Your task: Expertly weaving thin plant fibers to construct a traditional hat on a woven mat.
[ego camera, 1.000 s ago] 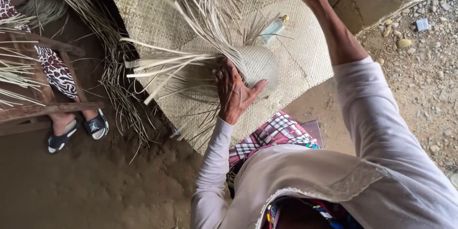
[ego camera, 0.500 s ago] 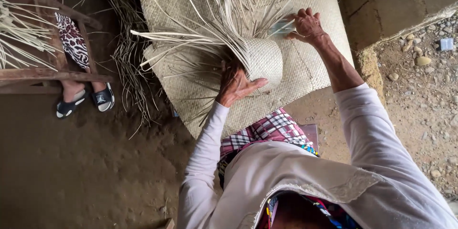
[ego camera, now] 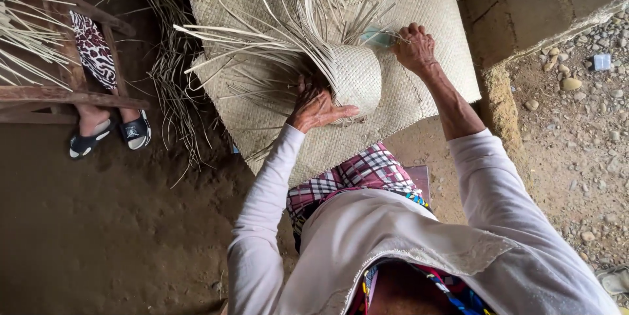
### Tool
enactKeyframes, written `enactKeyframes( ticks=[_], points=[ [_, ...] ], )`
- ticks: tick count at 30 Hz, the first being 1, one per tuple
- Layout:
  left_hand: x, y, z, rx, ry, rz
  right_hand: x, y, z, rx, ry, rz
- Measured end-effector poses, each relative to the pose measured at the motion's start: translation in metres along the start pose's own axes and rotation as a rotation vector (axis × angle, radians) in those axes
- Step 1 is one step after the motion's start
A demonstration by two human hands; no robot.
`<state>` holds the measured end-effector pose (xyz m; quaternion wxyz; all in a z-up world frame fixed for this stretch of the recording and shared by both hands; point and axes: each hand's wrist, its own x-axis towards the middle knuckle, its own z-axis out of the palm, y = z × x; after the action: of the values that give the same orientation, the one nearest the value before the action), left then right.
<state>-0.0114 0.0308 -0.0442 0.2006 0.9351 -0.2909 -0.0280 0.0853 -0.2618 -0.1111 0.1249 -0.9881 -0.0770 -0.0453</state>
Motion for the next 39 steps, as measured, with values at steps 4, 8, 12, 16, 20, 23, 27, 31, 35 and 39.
enactKeyframes(
  ticks=[4, 8, 12, 16, 20, 23, 27, 31, 35, 39],
  points=[
    [0.001, -0.001, -0.003, 0.002, -0.085, -0.014, -0.001, -0.004, -0.015, 0.3, 0.012, 0.081],
    [0.0, 0.0, -0.003, -0.008, -0.063, -0.027, -0.001, -0.011, -0.034, 1.045, 0.176, 0.175],
    [0.0, 0.0, -0.003, 0.002, -0.053, -0.026, 0.002, -0.025, -0.055, 0.949, 0.356, 0.043],
    [-0.001, 0.0, -0.003, -0.02, 0.003, 0.017, 0.016, -0.027, -0.054, 0.728, 0.381, -0.027],
    [-0.001, 0.003, -0.006, -0.046, -0.024, -0.005, 0.03, -0.035, -0.048, 0.674, 0.474, -0.179],
    [0.0, 0.0, -0.003, -0.072, 0.073, -0.009, 0.036, -0.045, -0.05, 0.66, 0.521, -0.216],
    [0.002, 0.018, -0.047, -0.337, 0.231, 0.058, 0.039, -0.057, -0.053, 0.873, 0.41, -0.22],
    [0.011, 0.023, -0.035, -0.564, 0.293, -0.085, 0.046, -0.05, -0.03, 1.144, 0.511, 0.052],
    [0.021, 0.032, 0.004, -0.275, 0.425, -0.172, 0.052, -0.021, 0.015, 1.327, 0.614, 0.49],
    [0.009, 0.045, -0.011, -0.121, 0.379, -0.279, 0.027, -0.029, -0.012, 1.691, 0.622, 0.724]
  ],
)
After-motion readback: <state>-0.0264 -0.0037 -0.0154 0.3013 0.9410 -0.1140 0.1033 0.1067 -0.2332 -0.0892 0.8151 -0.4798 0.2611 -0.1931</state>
